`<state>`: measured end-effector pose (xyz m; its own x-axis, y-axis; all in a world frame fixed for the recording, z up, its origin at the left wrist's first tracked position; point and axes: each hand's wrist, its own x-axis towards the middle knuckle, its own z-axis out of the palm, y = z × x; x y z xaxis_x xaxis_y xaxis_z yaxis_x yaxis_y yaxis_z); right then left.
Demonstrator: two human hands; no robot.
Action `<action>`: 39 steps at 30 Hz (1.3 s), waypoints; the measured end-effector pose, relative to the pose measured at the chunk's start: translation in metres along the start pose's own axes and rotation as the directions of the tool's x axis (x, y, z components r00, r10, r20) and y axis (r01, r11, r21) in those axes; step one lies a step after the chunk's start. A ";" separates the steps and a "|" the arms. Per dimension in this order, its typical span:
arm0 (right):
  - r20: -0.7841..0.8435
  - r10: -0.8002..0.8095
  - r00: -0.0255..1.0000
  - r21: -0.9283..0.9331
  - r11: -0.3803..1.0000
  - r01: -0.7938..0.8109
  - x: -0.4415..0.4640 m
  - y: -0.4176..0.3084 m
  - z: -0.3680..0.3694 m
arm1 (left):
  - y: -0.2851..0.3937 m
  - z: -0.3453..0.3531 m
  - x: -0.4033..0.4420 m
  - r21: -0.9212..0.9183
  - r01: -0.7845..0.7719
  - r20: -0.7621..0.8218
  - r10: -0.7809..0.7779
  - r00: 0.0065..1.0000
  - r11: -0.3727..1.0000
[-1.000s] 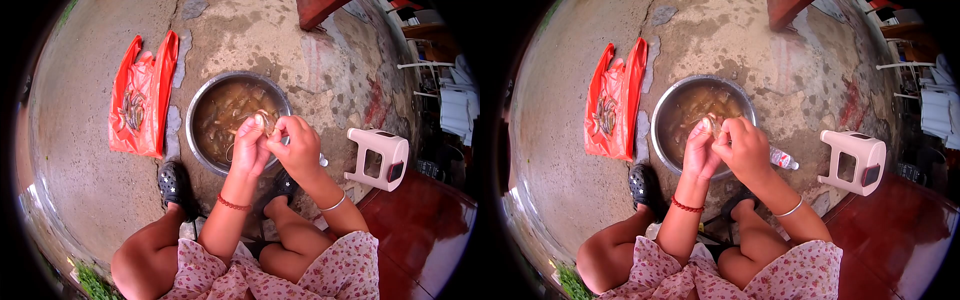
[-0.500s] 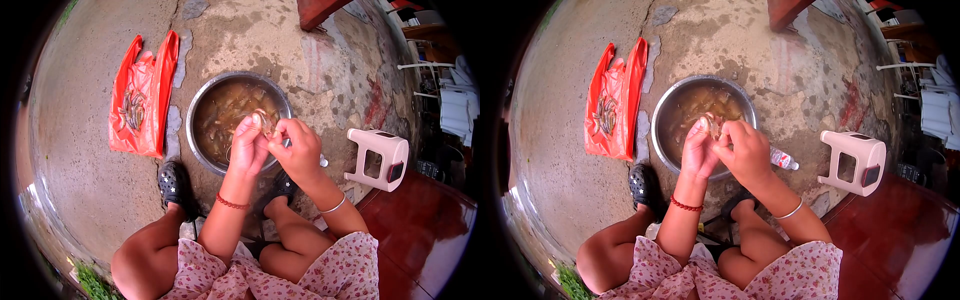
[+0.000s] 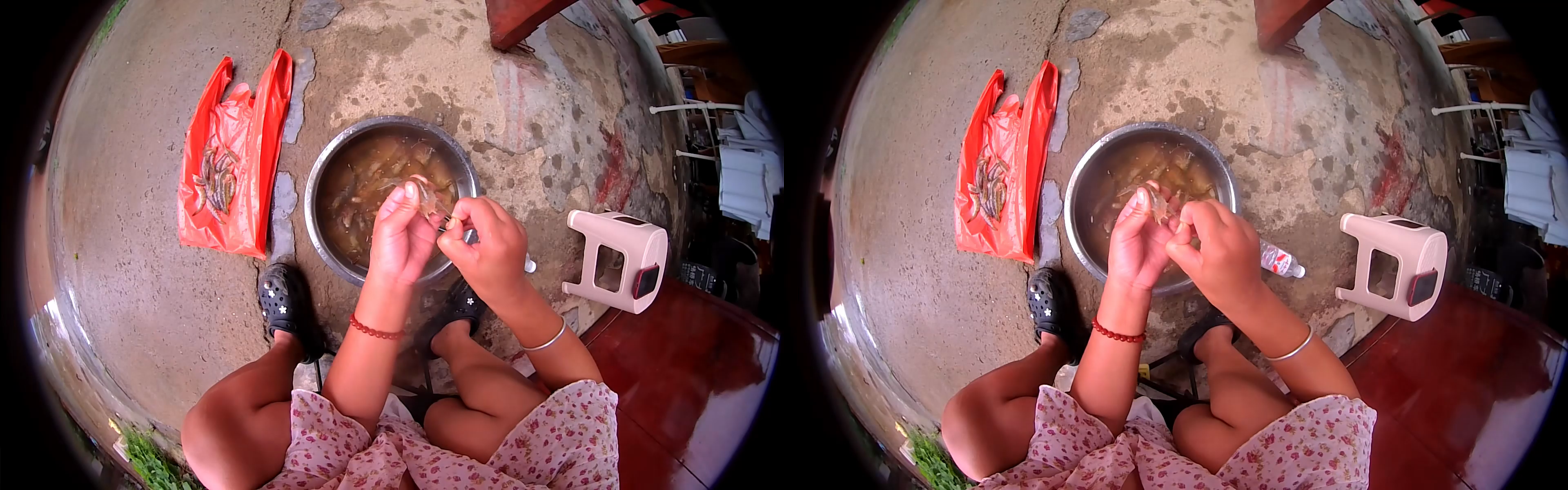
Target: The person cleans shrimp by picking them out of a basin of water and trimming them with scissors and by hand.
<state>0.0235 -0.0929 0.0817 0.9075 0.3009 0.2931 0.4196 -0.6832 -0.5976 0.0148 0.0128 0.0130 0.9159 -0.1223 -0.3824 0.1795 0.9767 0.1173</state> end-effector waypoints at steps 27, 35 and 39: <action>0.694 0.262 0.670 -0.540 0.806 0.244 -0.042 0.164 0.130 | 0.021 -0.111 0.014 0.931 0.094 -0.317 0.655 0.686 0.351; 0.604 0.404 0.687 -0.458 0.881 -0.115 -0.044 0.103 0.124 | 0.021 -0.121 0.015 0.965 0.168 -0.261 0.716 0.647 0.200; 0.634 0.425 0.646 -0.523 0.851 -0.048 -0.056 0.069 0.146 | 0.024 -0.107 0.013 0.982 0.167 -0.175 0.769 0.615 0.090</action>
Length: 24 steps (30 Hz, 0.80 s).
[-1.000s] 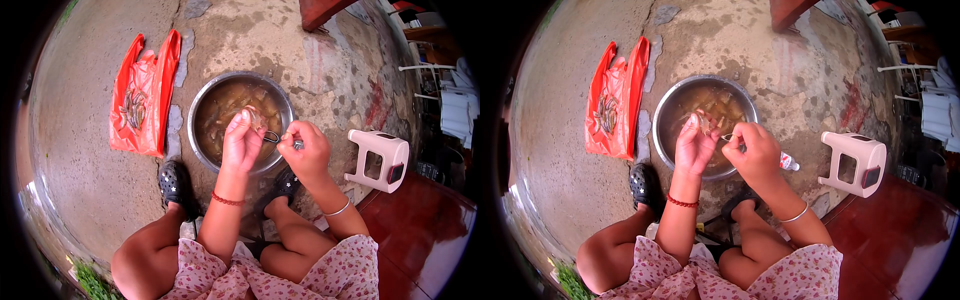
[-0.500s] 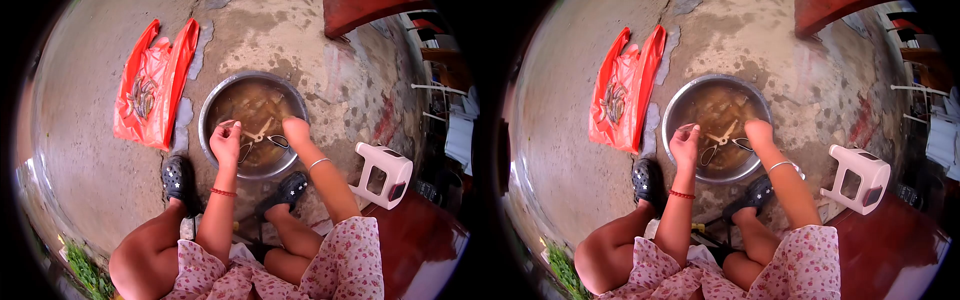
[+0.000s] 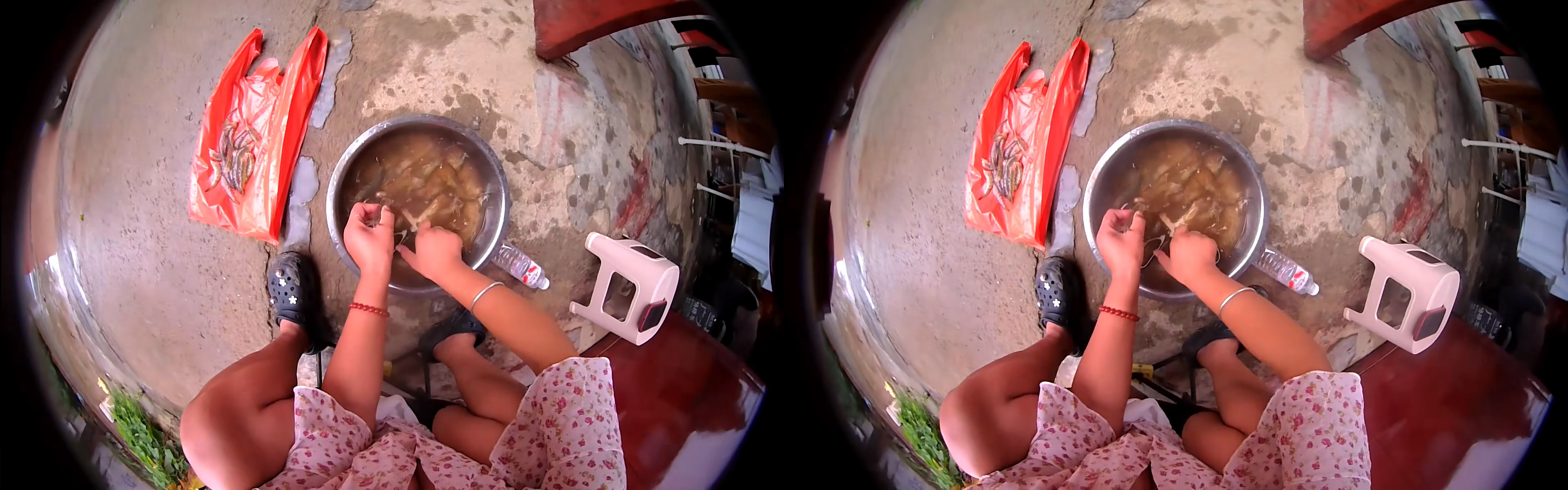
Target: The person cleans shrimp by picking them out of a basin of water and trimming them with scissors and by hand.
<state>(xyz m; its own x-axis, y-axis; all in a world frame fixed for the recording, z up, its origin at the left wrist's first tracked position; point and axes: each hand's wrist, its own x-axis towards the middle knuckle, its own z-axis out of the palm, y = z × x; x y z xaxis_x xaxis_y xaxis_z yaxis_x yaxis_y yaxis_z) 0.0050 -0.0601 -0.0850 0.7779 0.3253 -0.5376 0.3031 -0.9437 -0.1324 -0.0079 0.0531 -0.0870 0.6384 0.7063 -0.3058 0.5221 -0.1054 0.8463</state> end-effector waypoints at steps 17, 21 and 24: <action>0.158 0.097 0.983 -0.001 0.995 -0.098 0.015 0.018 0.008 | 0.008 -0.008 -0.002 0.043 0.015 0.033 -0.016 0.999 0.999; 0.160 0.161 0.974 -0.007 0.987 -0.162 0.012 0.024 0.003 | -0.002 -0.010 -0.003 0.137 0.097 0.115 -0.113 0.987 0.986; 0.111 0.130 0.985 -0.053 0.991 -0.125 0.012 0.032 0.020 | -0.031 -0.003 -0.005 0.163 0.149 0.262 -0.188 0.947 0.975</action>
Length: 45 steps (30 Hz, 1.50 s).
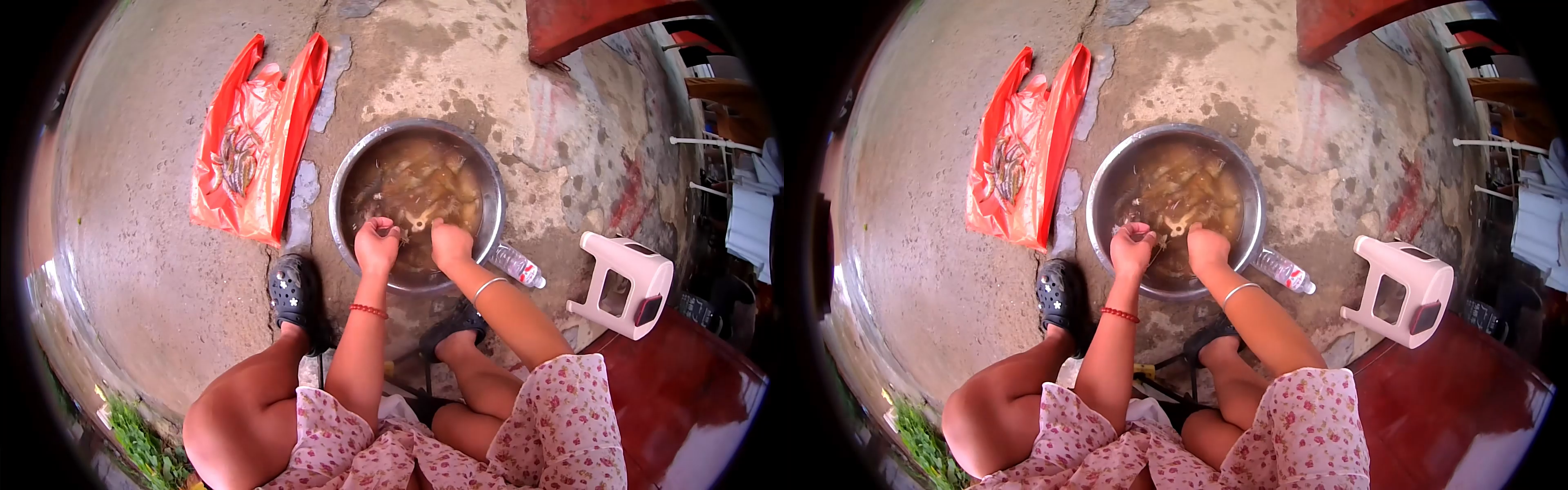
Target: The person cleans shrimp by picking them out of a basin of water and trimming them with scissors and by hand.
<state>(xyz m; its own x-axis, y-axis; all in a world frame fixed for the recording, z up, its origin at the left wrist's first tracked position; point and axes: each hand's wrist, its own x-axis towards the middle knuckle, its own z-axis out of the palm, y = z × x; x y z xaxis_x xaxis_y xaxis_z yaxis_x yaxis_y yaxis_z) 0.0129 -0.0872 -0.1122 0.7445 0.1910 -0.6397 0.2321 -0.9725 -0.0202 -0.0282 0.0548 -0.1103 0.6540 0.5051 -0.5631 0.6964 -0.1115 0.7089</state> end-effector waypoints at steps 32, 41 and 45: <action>0.174 -0.361 0.916 0.836 -0.438 -0.331 -0.071 0.094 -0.071 | 0.081 0.010 -0.049 -0.681 0.569 0.617 -0.057 0.785 0.460; 0.032 -0.112 0.993 0.907 -0.413 -0.076 -0.078 0.063 -0.085 | 0.065 0.025 -0.053 -0.666 0.680 0.688 -0.101 0.719 0.306; 0.040 0.083 0.996 0.963 -0.268 -0.016 -0.075 0.060 -0.089 | 0.069 0.022 -0.056 -0.598 0.586 0.689 -0.023 0.724 0.546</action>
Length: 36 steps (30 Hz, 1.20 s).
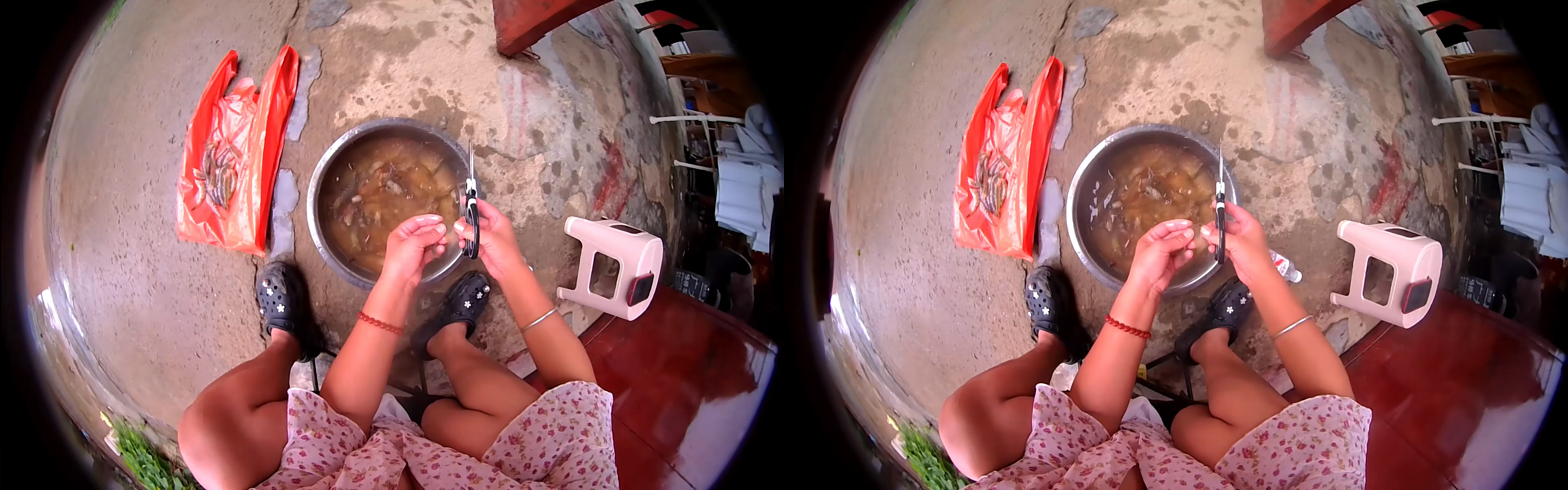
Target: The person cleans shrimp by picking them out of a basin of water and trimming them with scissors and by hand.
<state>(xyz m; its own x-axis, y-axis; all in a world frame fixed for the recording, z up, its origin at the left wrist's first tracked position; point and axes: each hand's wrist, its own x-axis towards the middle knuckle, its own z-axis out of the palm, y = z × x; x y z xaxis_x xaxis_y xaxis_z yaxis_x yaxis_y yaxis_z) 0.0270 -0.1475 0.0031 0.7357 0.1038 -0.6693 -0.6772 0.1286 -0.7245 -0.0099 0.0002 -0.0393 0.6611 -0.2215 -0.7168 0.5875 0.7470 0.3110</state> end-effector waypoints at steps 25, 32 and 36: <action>-0.149 -0.095 0.984 -0.231 0.971 0.059 0.019 0.009 -0.001 | -0.001 -0.008 0.002 0.467 -0.042 0.213 -0.066 0.975 0.883; -0.116 -0.121 0.986 -0.242 0.966 0.090 0.020 0.004 0.009 | -0.008 -0.011 0.007 0.478 -0.100 0.265 -0.034 0.964 0.872; -0.141 -0.179 0.974 -0.314 0.941 0.127 0.008 -0.007 0.019 | -0.003 -0.010 0.010 -0.038 -0.075 0.154 0.080 0.985 0.997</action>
<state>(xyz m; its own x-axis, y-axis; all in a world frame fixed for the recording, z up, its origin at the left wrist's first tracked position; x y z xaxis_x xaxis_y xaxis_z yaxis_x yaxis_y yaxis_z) 0.0375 -0.1290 0.0058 0.8359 -0.0611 -0.5455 -0.5470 -0.1752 -0.8186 -0.0101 0.0022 -0.0538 0.7698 -0.2554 -0.5849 0.5186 0.7845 0.3400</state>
